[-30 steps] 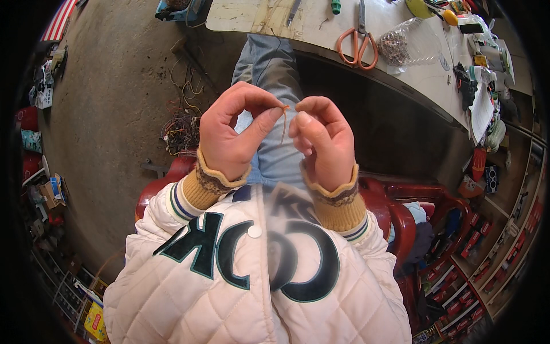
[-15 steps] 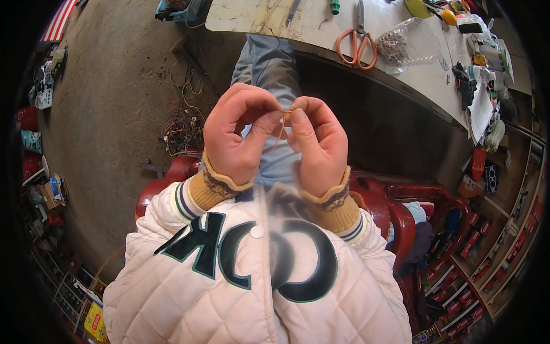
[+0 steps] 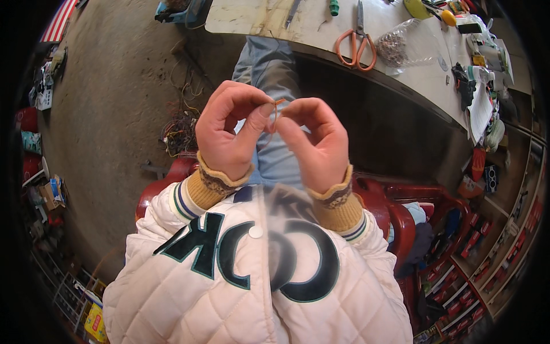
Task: The person strips insulation from a short orange wire using a utility knife, then uses pliers to crimp a small metal connector onto the stripped end. The person repeats the stripping and crimping steps on another short wire segment.
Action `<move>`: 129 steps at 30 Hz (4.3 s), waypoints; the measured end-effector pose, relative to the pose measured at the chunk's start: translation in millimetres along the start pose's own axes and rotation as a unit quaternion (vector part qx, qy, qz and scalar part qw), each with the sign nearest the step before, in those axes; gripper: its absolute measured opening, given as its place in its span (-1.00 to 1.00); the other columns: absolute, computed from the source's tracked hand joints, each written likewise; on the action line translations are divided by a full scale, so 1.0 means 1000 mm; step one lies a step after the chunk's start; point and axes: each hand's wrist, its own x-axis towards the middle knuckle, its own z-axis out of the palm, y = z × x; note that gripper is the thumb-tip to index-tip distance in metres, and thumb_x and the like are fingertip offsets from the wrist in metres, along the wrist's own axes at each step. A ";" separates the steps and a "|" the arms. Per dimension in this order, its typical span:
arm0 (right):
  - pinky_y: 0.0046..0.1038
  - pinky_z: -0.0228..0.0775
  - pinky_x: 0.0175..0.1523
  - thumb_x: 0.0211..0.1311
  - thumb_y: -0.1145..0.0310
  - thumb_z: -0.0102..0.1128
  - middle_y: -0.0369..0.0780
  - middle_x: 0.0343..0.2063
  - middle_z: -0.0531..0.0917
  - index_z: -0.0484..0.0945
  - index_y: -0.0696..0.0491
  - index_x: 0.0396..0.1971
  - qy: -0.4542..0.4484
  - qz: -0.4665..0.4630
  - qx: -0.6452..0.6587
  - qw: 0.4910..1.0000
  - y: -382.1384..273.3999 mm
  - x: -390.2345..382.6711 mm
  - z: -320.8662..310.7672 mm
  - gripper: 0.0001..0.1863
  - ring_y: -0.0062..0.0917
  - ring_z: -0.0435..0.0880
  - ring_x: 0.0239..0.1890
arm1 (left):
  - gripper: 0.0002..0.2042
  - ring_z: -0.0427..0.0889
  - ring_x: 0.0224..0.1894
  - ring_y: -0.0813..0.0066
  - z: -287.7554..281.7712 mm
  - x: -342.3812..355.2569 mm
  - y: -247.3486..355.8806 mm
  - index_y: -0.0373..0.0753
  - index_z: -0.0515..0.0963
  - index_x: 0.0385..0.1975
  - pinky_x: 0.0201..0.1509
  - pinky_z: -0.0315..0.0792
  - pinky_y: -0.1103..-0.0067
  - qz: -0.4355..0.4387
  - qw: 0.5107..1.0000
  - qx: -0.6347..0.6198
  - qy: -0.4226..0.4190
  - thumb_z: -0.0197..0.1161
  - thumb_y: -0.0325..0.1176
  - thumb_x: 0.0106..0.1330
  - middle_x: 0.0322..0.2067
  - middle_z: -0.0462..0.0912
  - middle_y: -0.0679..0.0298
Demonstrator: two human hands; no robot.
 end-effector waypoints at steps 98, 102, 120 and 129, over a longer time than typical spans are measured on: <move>-0.55 0.52 -0.29 0.21 0.24 0.41 -0.17 -0.51 0.72 0.64 0.21 -0.37 0.091 -0.116 -0.403 0.903 0.044 0.225 -0.047 -0.71 -0.58 0.72 -0.44 | -0.91 0.54 -0.36 0.35 -0.050 0.173 -0.112 -0.28 0.64 -0.37 -0.26 0.45 0.52 0.189 0.890 0.414 -0.008 0.38 -0.56 0.14 -0.40 0.58 0.22; -0.42 0.53 -0.32 0.05 0.10 0.49 -0.12 -0.56 0.70 0.64 0.19 -0.44 0.111 -0.098 -0.599 0.787 0.047 0.271 -0.033 -0.60 -0.39 0.71 -0.51 | -0.91 0.54 -0.29 0.16 -0.050 0.202 -0.136 -0.25 0.62 -0.44 -0.18 0.43 0.39 0.175 0.903 0.392 -0.019 0.39 -0.50 0.07 -0.42 0.57 0.19; -0.59 0.40 -0.48 0.26 0.50 0.06 -0.11 -0.42 0.62 0.36 0.17 -0.24 0.249 -0.170 -0.032 0.953 0.076 0.203 -0.060 -0.87 -0.62 0.50 -0.62 | -0.91 0.51 -0.31 0.29 0.016 0.247 -0.183 -0.11 0.65 -0.43 -0.19 0.36 0.41 0.172 0.900 0.340 -0.212 0.39 -0.31 0.13 -0.47 0.55 0.34; -0.55 0.46 -0.29 0.31 0.47 -0.13 -0.14 -0.38 0.64 0.51 0.30 0.06 0.286 -0.183 -0.102 0.935 0.079 0.208 -0.063 -0.60 -0.60 0.55 -0.46 | -0.90 0.51 -0.32 0.33 0.014 0.248 -0.186 -0.10 0.67 -0.44 -0.20 0.37 0.45 0.181 0.899 0.338 -0.213 0.41 -0.28 0.10 -0.46 0.57 0.38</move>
